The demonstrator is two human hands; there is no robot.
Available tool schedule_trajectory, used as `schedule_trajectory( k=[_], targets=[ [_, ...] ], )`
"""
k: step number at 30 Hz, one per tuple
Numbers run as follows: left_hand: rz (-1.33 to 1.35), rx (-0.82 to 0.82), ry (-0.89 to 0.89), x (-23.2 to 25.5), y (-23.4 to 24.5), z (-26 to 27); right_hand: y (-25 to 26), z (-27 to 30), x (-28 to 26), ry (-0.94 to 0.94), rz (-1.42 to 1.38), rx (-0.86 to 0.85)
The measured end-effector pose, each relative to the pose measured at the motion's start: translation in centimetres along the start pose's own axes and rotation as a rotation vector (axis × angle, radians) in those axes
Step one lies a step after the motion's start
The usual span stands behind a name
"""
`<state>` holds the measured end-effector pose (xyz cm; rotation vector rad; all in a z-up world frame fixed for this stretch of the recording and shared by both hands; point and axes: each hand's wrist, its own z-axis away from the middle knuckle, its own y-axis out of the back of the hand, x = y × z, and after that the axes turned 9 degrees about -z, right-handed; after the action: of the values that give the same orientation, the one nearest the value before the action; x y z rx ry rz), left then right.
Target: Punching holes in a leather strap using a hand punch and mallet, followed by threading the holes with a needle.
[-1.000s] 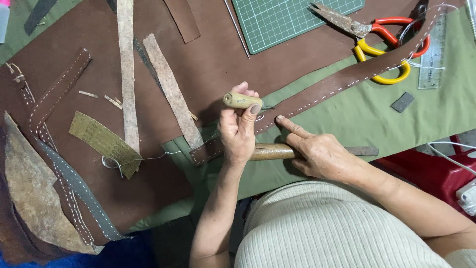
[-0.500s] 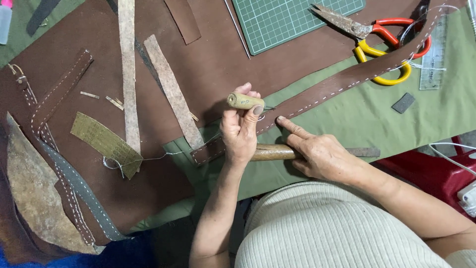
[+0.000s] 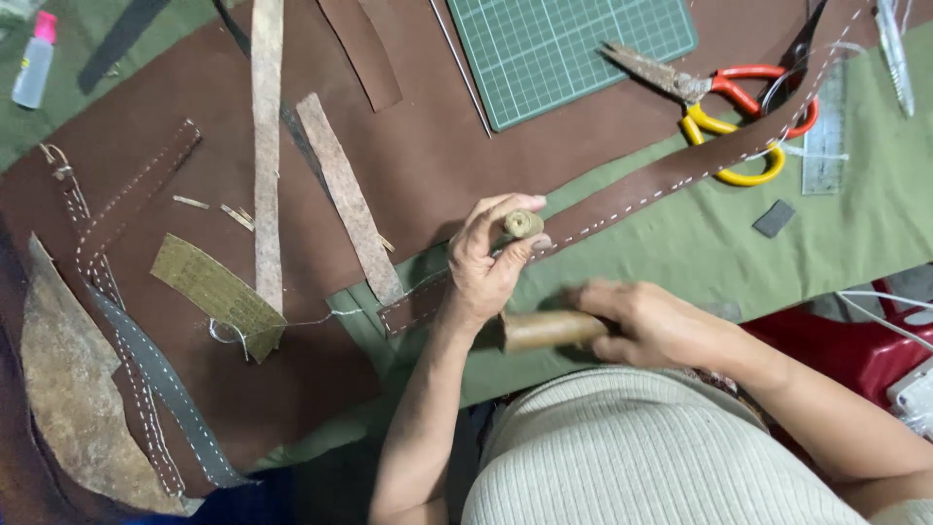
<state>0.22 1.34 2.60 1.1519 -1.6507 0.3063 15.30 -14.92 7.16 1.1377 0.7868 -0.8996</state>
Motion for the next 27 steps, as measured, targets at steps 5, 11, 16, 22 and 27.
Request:
schedule_trajectory(
  k=[5, 11, 16, 22, 27],
  targets=[
    [0.184, -0.078, 0.091, 1.9, 0.3, 0.2, 3.7, 2.1, -4.6, 0.248, -0.003, 0.17],
    [-0.073, 0.049, -0.011, 2.2, -1.1, 0.3, 6.8, 5.5, -11.0, 0.337, 0.1, 0.621],
    [-0.028, 0.006, -0.008, 0.7, -1.1, 1.1, 4.3, 1.6, -0.9, 0.193, 0.262, 0.539],
    [-0.182, -0.005, 0.028, -2.2, -1.5, 2.3, 5.3, 0.7, -6.7, 0.349, 0.283, 0.449],
    [0.124, -0.173, 0.01, 0.5, 0.7, -0.2, 3.5, 2.3, -3.7, 0.306, 0.04, 0.331]
  ],
)
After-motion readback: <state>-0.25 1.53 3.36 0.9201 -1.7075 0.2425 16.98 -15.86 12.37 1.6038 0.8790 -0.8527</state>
